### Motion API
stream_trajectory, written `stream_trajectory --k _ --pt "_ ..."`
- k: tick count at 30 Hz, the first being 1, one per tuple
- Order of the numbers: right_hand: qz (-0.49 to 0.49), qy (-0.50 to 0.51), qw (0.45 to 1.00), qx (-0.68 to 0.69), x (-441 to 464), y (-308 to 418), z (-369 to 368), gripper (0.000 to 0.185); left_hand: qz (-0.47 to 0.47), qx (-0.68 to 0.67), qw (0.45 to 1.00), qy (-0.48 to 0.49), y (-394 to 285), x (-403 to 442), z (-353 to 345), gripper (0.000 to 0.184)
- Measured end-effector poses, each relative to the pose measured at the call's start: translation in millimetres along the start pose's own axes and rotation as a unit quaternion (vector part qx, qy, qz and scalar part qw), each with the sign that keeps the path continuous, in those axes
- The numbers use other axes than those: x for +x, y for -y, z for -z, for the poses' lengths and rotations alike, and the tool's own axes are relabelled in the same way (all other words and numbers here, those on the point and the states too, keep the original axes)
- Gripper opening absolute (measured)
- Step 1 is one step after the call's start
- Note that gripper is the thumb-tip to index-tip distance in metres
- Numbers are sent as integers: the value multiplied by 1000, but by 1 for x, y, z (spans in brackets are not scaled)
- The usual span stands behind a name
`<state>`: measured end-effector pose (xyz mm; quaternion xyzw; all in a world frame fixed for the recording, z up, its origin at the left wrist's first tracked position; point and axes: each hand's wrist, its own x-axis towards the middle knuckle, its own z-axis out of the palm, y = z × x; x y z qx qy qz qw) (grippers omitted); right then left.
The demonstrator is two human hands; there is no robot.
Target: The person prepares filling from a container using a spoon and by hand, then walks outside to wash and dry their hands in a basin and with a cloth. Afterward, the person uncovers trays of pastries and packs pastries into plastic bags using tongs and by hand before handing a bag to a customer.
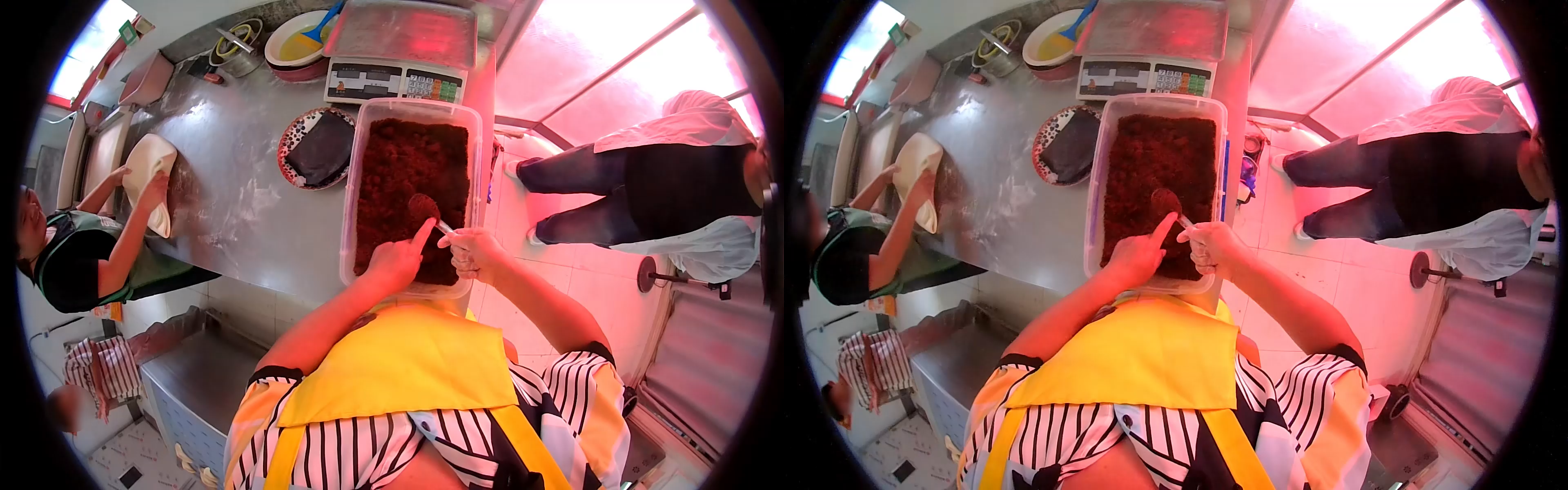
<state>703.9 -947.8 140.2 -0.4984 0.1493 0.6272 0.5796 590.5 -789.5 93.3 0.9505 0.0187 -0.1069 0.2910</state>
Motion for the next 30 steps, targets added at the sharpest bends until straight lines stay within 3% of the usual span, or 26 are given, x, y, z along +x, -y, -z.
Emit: stream_trajectory --k 7,16,22,25,27,30 --pt "18 -21 999 -23 -2 -8 3 20 -28 159 987 -22 7 0 2 81" --pt "23 -22 999 -1 -5 -3 -2 18 -10 232 970 -71 11 4 1 81" --pt "30 -44 998 -22 -7 3 -6 17 35 138 987 -72 10 8 6 77" --pt "55 -51 994 -74 -10 6 -1 17 111 38 991 -69 4 8 19 66" --pt "94 -69 987 -110 -11 6 -1 17 70 -2 981 -179 22 13 6 60" --pt "112 -85 980 -140 -10 4 0 18 86 -76 977 -182 39 20 0 50"
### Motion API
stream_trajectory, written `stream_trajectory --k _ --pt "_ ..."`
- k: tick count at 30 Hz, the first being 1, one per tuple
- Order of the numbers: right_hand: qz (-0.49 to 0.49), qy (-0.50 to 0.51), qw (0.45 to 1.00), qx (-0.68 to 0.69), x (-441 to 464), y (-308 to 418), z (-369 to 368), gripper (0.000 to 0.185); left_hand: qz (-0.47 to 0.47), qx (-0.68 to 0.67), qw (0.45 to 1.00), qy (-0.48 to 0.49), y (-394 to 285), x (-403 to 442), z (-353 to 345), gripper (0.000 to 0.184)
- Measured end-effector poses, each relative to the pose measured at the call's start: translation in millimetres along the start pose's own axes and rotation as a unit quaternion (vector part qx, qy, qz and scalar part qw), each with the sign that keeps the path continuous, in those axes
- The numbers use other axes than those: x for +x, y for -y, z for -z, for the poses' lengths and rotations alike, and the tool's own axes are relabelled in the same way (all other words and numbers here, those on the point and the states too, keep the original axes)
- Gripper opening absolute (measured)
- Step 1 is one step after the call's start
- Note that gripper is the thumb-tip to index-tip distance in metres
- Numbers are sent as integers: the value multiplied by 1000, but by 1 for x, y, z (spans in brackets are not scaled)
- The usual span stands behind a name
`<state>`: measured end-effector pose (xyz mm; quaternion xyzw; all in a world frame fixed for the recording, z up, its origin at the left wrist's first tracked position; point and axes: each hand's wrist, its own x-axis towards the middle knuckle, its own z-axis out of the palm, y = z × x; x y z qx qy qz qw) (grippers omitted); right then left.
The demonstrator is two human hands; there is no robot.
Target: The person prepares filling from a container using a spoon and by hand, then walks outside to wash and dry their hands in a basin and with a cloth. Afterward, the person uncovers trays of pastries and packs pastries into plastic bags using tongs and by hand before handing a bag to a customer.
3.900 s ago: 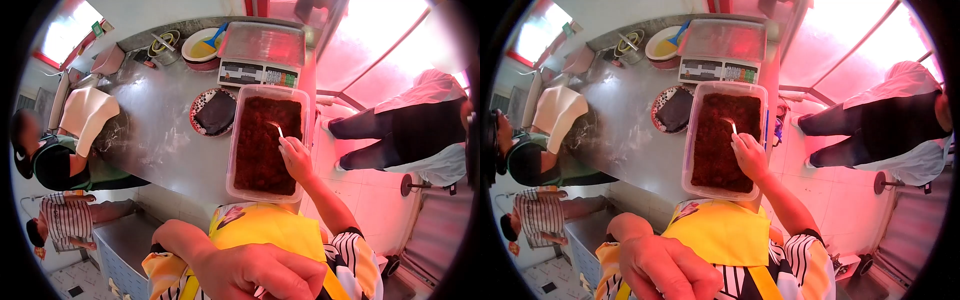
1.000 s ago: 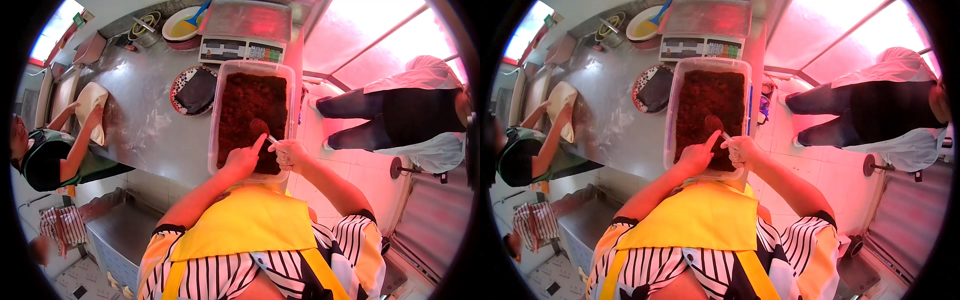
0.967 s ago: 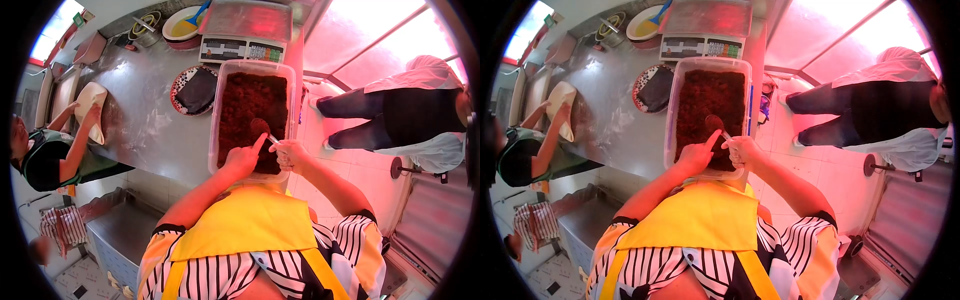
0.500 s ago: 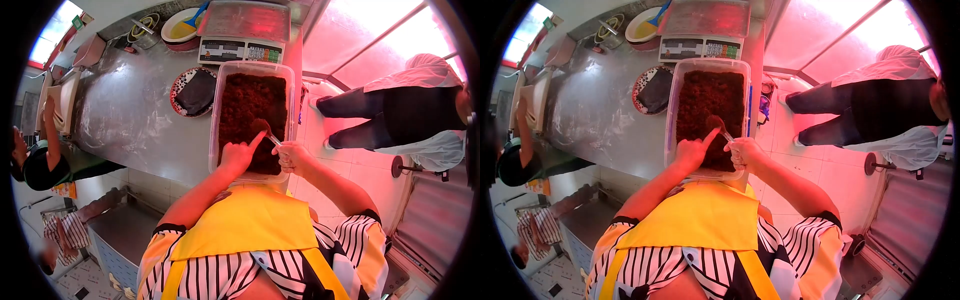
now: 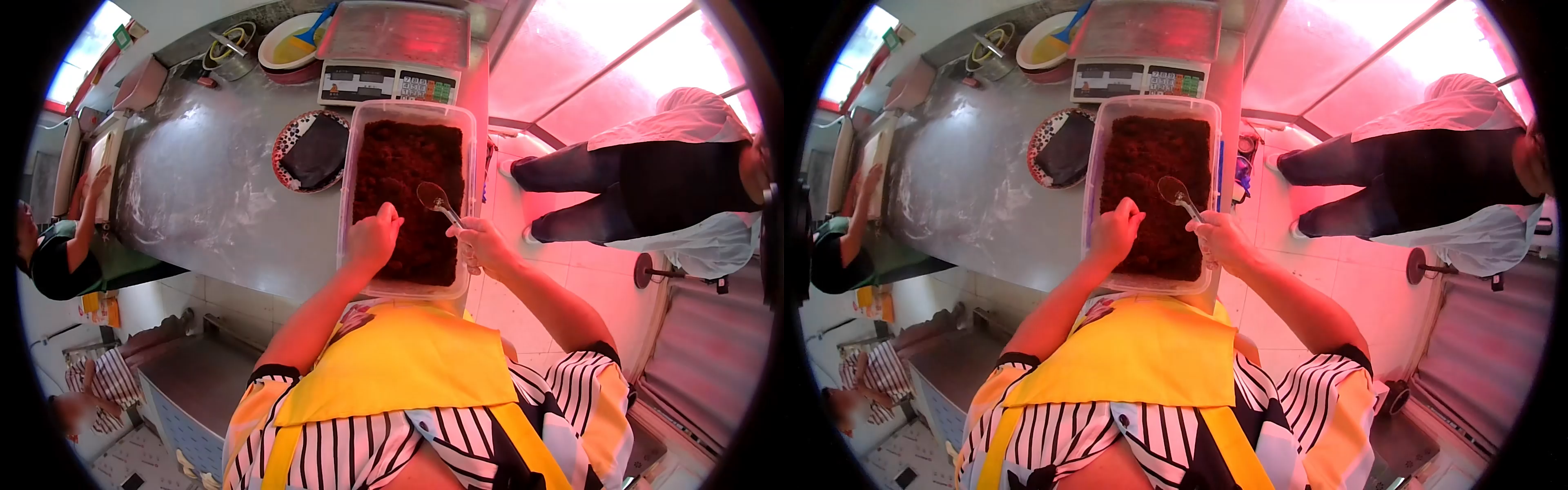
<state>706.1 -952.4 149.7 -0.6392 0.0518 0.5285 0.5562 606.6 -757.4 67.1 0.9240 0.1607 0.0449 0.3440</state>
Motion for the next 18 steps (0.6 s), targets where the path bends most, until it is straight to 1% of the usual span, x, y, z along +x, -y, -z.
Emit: stream_trajectory --k 2,3,4,7,10,13,16,18 --pt "-1 6 1000 10 0 2 -1 18 63 -136 988 45 1 6 1 46" --pt "-2 14 1000 27 0 3 -2 18 101 -250 961 64 -5 9 4 45" --pt "-4 21 999 46 -2 3 -3 17 137 -359 919 85 -11 10 6 44" --pt "-22 51 995 88 -4 1 -4 18 214 -548 802 105 -28 12 7 39" --pt "-34 65 992 100 -7 1 -11 18 176 -663 714 140 -27 16 5 37" --pt "-36 48 995 84 -9 0 -17 18 172 -691 691 125 -27 19 4 35" --pt "-24 37 997 64 -7 -2 -19 19 151 -674 711 137 -27 19 4 30" --pt "-20 41 997 57 -5 -4 -16 19 154 -643 737 139 -29 21 6 27"
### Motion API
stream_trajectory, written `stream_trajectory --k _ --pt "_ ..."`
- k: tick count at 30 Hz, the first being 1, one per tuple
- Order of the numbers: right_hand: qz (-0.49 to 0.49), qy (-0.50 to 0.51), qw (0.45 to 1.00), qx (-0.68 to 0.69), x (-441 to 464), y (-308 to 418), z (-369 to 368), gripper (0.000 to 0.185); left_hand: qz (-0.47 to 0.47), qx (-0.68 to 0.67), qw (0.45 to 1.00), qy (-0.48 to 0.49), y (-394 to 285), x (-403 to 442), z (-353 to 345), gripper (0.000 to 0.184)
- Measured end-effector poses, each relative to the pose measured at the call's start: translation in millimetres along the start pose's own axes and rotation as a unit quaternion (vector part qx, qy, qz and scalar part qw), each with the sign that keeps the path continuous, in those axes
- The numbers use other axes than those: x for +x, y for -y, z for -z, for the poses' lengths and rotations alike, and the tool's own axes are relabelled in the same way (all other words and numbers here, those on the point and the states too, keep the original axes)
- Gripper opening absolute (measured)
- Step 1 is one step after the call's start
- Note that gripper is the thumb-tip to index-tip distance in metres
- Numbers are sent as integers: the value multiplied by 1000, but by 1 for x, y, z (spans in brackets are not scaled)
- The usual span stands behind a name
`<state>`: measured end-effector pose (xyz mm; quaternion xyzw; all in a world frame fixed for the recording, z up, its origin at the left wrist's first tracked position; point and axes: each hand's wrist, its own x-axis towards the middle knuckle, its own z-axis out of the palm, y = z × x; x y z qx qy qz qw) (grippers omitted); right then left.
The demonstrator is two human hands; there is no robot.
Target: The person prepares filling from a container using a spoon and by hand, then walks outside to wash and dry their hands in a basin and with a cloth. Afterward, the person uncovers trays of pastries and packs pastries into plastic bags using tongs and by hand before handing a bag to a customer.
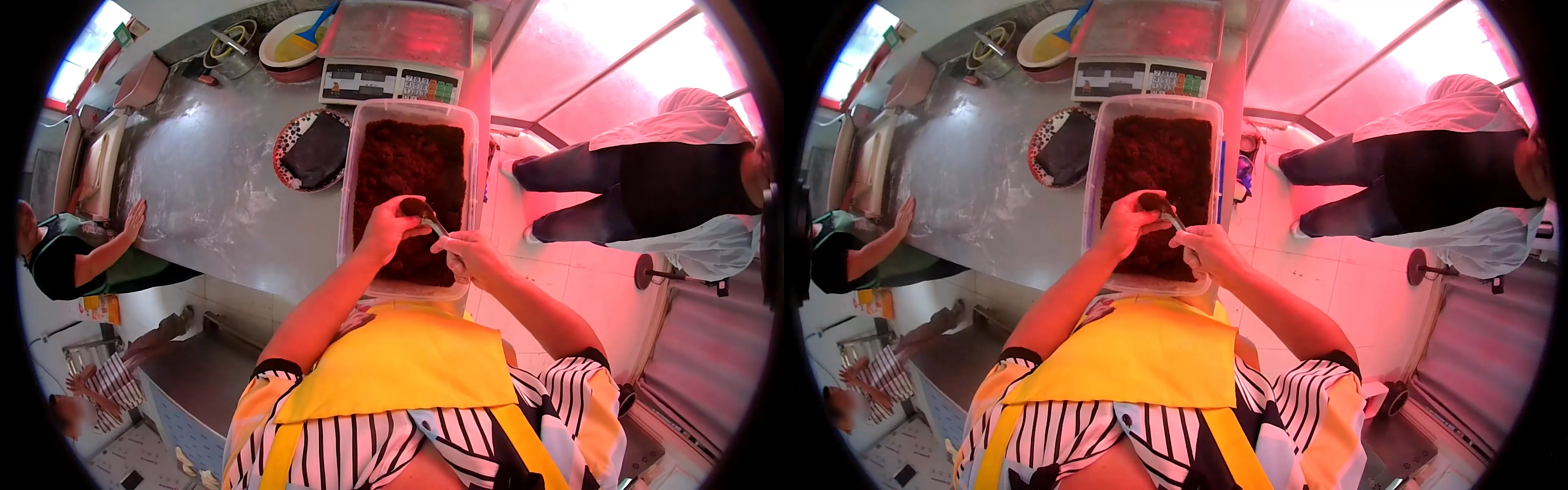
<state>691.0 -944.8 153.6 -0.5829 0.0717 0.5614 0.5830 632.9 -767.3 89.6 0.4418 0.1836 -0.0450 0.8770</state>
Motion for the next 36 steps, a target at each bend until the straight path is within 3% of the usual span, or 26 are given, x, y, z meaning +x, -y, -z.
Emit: stream_trajectory --k 14,16,22,25,31,36 --pt "-12 3 1000 -22 -5 -2 9 19 50 89 994 -43 0 1 -4 13" --pt "-19 5 999 -29 -3 -3 8 19 27 98 993 -65 3 0 -6 15" --pt "-70 6 997 17 0 3 6 21 91 222 962 -128 -4 3 -7 25" --pt "-103 9 994 47 2 8 4 19 100 112 983 -103 -2 6 1 20" --pt "-87 17 996 -7 6 4 -4 15 -16 108 993 -49 13 4 -1 23" --pt "-77 -7 997 -21 3 7 -6 15 -7 185 979 -82 5 1 -8 15"
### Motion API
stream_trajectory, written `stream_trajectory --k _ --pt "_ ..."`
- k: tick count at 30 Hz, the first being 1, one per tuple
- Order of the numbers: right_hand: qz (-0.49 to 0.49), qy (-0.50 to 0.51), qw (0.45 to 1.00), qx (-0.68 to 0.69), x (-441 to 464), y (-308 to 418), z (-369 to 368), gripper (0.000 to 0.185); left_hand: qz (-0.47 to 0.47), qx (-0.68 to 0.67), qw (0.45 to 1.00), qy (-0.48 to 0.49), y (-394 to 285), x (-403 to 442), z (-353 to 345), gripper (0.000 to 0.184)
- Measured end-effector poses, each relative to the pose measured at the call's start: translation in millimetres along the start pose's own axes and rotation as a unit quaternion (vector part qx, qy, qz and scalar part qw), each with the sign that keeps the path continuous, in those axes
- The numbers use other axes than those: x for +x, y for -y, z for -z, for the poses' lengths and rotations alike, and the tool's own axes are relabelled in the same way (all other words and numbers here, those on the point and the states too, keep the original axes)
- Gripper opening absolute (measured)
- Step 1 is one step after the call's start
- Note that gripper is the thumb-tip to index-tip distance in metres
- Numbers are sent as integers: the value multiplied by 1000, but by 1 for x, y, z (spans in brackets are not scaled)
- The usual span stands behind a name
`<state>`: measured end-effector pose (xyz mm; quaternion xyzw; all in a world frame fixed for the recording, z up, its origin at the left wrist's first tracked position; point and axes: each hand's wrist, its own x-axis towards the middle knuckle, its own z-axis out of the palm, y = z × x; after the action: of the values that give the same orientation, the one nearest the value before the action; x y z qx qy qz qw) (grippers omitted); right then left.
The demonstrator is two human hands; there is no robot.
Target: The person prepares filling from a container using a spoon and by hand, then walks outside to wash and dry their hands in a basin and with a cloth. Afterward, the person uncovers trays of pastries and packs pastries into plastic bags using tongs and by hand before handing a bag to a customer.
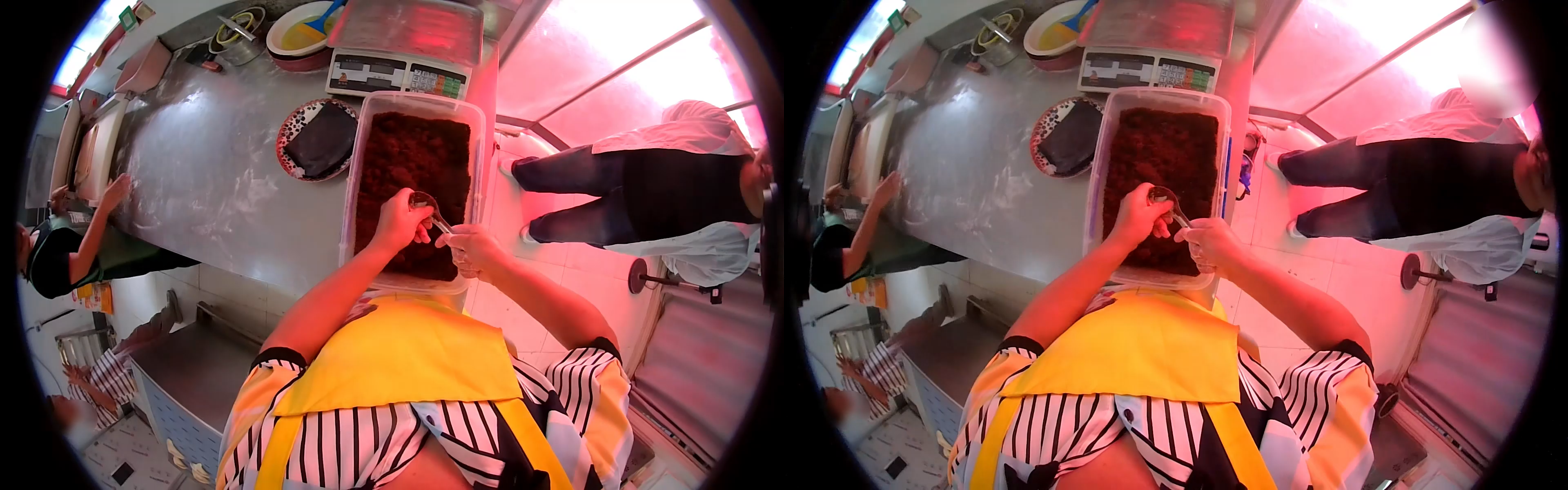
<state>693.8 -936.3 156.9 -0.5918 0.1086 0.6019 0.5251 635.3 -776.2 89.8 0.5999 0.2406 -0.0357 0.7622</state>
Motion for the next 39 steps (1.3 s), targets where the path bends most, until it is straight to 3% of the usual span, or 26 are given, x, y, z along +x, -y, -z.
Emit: stream_trajectory --k 4,7,10,13,16,19,20,24,27,31,34,39 --pt "7 -4 1000 -8 -1 -2 5 15 -13 34 998 -58 -1 1 -10 17" --pt "0 7 1000 20 0 -3 9 16 -56 121 990 -48 -2 -1 -6 26" --pt "1 27 999 41 -2 -2 12 18 -154 237 954 -99 12 0 -4 37" --pt "-6 38 998 42 -3 0 8 19 -111 201 966 -122 6 3 -3 47" --pt "20 41 999 25 0 3 5 18 -41 113 985 -125 -7 -3 1 42" --pt "102 -4 994 -38 0 1 6 18 -19 -75 990 -121 12 5 23 30" --pt "110 -9 993 -46 -1 1 8 18 -7 -92 992 -81 24 9 33 18" --pt "112 -21 993 -35 -4 -7 6 18 -74 -90 991 -72 0 -11 6 22" --pt "98 -23 995 10 -5 -16 -3 18 -139 21 990 -6 2 1 4 17" --pt "98 -30 994 35 -9 -20 -10 18 -187 90 978 -25 3 11 4 6" --pt "96 -44 993 53 -11 -20 -22 18 -194 158 967 -45 -4 5 7 10" --pt "87 -51 989 106 -19 -19 -31 17 -327 291 896 -74 2 19 16 23"
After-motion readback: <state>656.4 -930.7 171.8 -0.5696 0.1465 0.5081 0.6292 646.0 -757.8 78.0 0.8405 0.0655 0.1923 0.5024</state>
